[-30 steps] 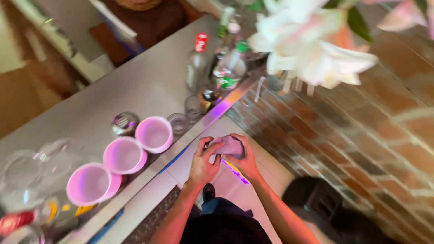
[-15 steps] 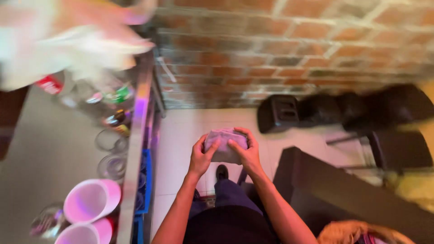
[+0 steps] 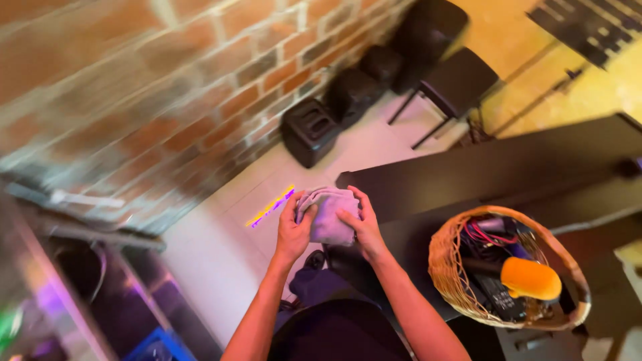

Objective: The recorder stacks plastic cups and rearranges items on a bar counter.

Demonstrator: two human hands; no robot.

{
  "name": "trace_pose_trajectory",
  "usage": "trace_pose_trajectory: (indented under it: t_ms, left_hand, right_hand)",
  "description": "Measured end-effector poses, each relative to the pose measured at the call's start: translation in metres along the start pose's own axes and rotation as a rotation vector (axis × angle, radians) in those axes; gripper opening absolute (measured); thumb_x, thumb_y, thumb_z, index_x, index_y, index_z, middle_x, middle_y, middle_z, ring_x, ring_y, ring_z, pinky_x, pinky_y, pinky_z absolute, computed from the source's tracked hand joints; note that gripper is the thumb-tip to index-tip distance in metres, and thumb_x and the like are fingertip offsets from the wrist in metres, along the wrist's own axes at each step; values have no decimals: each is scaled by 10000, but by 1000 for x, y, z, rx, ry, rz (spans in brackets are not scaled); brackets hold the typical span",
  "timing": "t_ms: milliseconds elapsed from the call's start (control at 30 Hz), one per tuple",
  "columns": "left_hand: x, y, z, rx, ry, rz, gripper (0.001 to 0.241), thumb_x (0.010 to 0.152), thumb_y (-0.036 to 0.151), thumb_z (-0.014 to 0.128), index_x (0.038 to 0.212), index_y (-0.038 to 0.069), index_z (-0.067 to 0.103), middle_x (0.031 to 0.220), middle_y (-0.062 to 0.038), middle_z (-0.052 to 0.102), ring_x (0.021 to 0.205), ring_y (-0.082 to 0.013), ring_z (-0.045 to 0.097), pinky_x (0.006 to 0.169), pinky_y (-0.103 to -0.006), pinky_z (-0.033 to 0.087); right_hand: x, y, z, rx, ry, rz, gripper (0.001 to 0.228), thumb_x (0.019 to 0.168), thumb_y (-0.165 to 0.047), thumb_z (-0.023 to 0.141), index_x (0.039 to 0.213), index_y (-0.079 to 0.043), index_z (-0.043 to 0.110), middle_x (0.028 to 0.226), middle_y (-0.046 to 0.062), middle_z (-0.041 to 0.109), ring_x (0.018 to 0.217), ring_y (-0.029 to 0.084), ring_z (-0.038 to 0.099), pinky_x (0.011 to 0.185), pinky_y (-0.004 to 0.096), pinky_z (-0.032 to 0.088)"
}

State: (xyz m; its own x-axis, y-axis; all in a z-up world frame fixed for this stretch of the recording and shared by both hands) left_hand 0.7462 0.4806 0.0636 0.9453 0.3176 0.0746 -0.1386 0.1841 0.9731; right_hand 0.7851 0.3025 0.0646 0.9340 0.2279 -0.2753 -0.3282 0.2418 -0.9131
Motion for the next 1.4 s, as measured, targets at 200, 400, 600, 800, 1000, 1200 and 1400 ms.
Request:
trace_pose_trajectory:
  t_ms: [200,400,600,800,1000,1200,1400]
  left_hand:
    - [59,-8,50,129,-221,6,292,968,92,657,1251,28,624,1097,-37,718,1044,-112,652,937,-260,512]
    - [116,-31,83,138,-320,-83,412,964,115,673,1351,44,550,1156,-63,702,1065,-147,655,933,-295,523]
    - [147,-4,138,-31,-485,10,551,964,47,596,1485,39,415,1372,-95,584,1268,-171,555,1079,-306,420]
    - [177,-25,183,5,-748,30,387,1013,41,565,1398,21,527,1322,-109,638,1277,-182,587,1087,-309,429]
    - [195,-44,215,134,-1067,-112,345,1032,108,544,1377,102,560,1163,-44,664,1012,-119,644,882,-278,522]
    - [172,-47,231,83,-1313,129,243,1062,50,515,1293,55,588,1254,-82,674,1201,-155,631,1029,-320,463]
    - [116,-81,242,347,-1497,-239,245,1039,81,552,1277,90,609,1090,-85,685,894,-219,571,808,-335,498]
  right_hand:
    - [36,-11,-47,80,78,-159,330,891,-70,789,1178,-22,632,1091,44,690,1009,129,652,903,311,550]
    - [68,-39,-65,102,187,-295,312,883,-42,786,1158,-49,639,1074,9,690,995,95,643,894,277,541]
    - [76,-45,-99,108,393,-273,332,908,-36,779,1198,-21,619,1073,60,695,975,127,656,864,302,542]
    - [69,-62,-114,122,701,-347,611,862,-26,754,1398,-97,468,1100,82,689,986,151,665,844,319,559]
    - [45,-55,-111,222,983,-422,670,896,-38,720,1492,-151,436,1085,66,690,967,125,652,845,288,551]
    - [3,-18,-95,255,1240,-471,560,942,-54,684,1471,-134,521,1052,7,670,911,64,592,802,237,506]
    - [-52,31,-92,280,1437,-507,447,999,-88,664,1440,-86,585,1081,14,671,965,74,580,846,244,500]
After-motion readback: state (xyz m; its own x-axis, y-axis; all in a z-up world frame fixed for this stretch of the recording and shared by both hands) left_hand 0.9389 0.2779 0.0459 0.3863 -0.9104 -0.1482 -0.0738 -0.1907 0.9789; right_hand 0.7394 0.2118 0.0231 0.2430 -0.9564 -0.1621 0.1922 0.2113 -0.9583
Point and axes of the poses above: each hand's wrist, its own x-axis towards the middle knuckle, its own z-axis out of the palm, y = z × x, the point moved 9 cm from there along x, towards the middle knuckle
